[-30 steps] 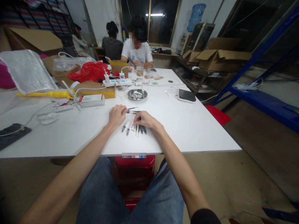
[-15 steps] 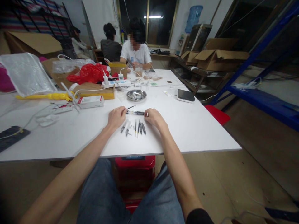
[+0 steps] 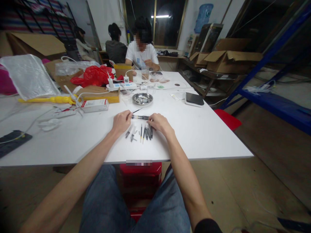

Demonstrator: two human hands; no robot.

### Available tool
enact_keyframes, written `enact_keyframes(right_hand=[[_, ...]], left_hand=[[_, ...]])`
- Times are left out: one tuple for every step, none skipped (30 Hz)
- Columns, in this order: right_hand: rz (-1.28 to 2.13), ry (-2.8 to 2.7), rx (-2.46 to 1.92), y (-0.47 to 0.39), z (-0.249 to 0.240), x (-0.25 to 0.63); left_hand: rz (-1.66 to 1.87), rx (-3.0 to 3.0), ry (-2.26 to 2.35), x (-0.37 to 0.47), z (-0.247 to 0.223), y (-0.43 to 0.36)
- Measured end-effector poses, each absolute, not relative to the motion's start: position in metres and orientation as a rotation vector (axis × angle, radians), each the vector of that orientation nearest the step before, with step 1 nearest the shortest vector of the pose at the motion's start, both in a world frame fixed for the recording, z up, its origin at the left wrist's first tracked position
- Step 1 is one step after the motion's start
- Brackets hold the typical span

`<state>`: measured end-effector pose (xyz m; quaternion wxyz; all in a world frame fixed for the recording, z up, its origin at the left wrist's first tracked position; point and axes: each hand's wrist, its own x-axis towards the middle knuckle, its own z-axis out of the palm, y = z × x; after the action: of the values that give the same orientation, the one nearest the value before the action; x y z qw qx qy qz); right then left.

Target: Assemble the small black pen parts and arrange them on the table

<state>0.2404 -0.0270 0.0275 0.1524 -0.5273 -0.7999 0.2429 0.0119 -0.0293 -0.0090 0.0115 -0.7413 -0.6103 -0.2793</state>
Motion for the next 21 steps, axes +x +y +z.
enact_keyframes(right_hand=[[0.692, -2.284, -1.523, -0.027, 0.028, 0.241], [0.703, -2.272, -1.509, -0.026, 0.029, 0.242], [0.727, -2.262, -1.464, -0.025, 0.029, 0.242], [0.764, -2.256, -1.390, -0.025, 0.029, 0.242], [0.812, -2.253, -1.296, -0.024, 0.029, 0.241], [0.867, -2.257, -1.194, -0.024, 0.028, 0.238], [0.926, -2.266, -1.095, -0.025, 0.027, 0.235], [0.987, -2.284, -1.008, -0.025, 0.026, 0.231], [1.045, -2.310, -0.940, -0.027, 0.025, 0.227], [1.095, -2.345, -0.889, -0.029, 0.023, 0.222], [1.135, -2.384, -0.853, -0.031, 0.021, 0.217], [1.169, -2.424, -0.832, -0.033, 0.020, 0.213], [1.195, -2.459, -0.823, -0.035, 0.018, 0.209], [1.211, -2.487, -0.827, -0.037, 0.016, 0.206], [1.215, -2.508, -0.840, -0.039, 0.015, 0.205], [1.204, -2.526, -0.860, -0.040, 0.015, 0.203], [1.176, -2.543, -0.885, -0.041, 0.015, 0.203], [1.134, -2.561, -0.913, -0.043, 0.016, 0.202], [1.080, -2.581, -0.941, -0.044, 0.017, 0.202], [1.021, -2.604, -0.965, -0.045, 0.019, 0.202], [0.965, -2.627, -0.983, -0.047, 0.021, 0.201]], left_hand=[[-0.876, -2.312, -1.901, 0.012, -0.009, -0.029], [-0.878, -2.310, -1.901, 0.012, -0.009, -0.029], [-0.876, -2.306, -1.904, 0.012, -0.009, -0.029], [-0.870, -2.302, -1.908, 0.012, -0.009, -0.029], [-0.863, -2.298, -1.910, 0.012, -0.009, -0.029], [-0.857, -2.295, -1.911, 0.012, -0.010, -0.029], [-0.851, -2.293, -1.912, 0.012, -0.010, -0.029], [-0.846, -2.293, -1.911, 0.012, -0.010, -0.029], [-0.841, -2.294, -1.909, 0.012, -0.010, -0.029], [-0.839, -2.297, -1.907, 0.012, -0.010, -0.030], [-0.837, -2.300, -1.903, 0.012, -0.010, -0.029], [-0.838, -2.302, -1.899, 0.012, -0.010, -0.029], [-0.837, -2.303, -1.896, 0.012, -0.010, -0.029], [-0.835, -2.303, -1.897, 0.012, -0.010, -0.029], [-0.830, -2.302, -1.901, 0.012, -0.010, -0.029], [-0.822, -2.301, -1.908, 0.012, -0.010, -0.029], [-0.813, -2.300, -1.917, 0.012, -0.010, -0.029], [-0.806, -2.298, -1.925, 0.012, -0.009, -0.029], [-0.801, -2.295, -1.929, 0.012, -0.009, -0.030], [-0.801, -2.290, -1.931, 0.013, -0.009, -0.030], [-0.803, -2.284, -1.932, 0.013, -0.009, -0.030]])
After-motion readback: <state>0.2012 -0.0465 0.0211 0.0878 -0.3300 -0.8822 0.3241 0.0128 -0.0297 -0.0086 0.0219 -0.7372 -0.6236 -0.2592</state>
